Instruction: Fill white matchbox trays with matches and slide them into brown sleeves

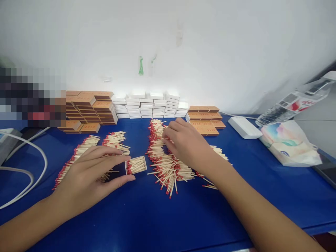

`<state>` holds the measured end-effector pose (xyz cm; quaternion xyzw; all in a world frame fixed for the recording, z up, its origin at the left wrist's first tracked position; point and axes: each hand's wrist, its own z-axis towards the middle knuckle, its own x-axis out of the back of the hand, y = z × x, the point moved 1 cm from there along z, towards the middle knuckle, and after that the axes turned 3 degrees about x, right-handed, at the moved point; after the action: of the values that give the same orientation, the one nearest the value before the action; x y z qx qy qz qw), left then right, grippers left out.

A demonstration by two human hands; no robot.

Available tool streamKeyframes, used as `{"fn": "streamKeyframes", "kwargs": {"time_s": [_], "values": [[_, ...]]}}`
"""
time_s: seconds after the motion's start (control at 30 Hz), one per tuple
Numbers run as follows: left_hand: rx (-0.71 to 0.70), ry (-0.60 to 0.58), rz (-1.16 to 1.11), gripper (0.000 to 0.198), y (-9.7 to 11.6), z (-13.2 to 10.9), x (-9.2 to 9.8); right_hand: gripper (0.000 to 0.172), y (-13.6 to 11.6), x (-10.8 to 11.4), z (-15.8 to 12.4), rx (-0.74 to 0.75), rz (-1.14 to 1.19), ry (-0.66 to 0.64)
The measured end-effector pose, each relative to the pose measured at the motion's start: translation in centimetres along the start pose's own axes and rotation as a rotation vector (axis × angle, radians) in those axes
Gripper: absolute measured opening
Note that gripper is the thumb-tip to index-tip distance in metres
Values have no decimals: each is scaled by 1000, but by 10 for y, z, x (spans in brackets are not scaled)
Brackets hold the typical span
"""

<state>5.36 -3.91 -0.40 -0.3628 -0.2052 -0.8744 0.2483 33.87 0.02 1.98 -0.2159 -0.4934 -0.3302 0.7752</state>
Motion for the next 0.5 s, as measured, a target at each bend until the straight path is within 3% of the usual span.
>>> {"fn": "streamKeyframes", "kwargs": {"time_s": [0.13,0.5], "values": [[2,-9,8,34,0,0,0,11,17,-11,-4,-33,54,-71],[5,-4,2,34,0,0,0,18,8,-19,-2,-16,28,-81]]}}
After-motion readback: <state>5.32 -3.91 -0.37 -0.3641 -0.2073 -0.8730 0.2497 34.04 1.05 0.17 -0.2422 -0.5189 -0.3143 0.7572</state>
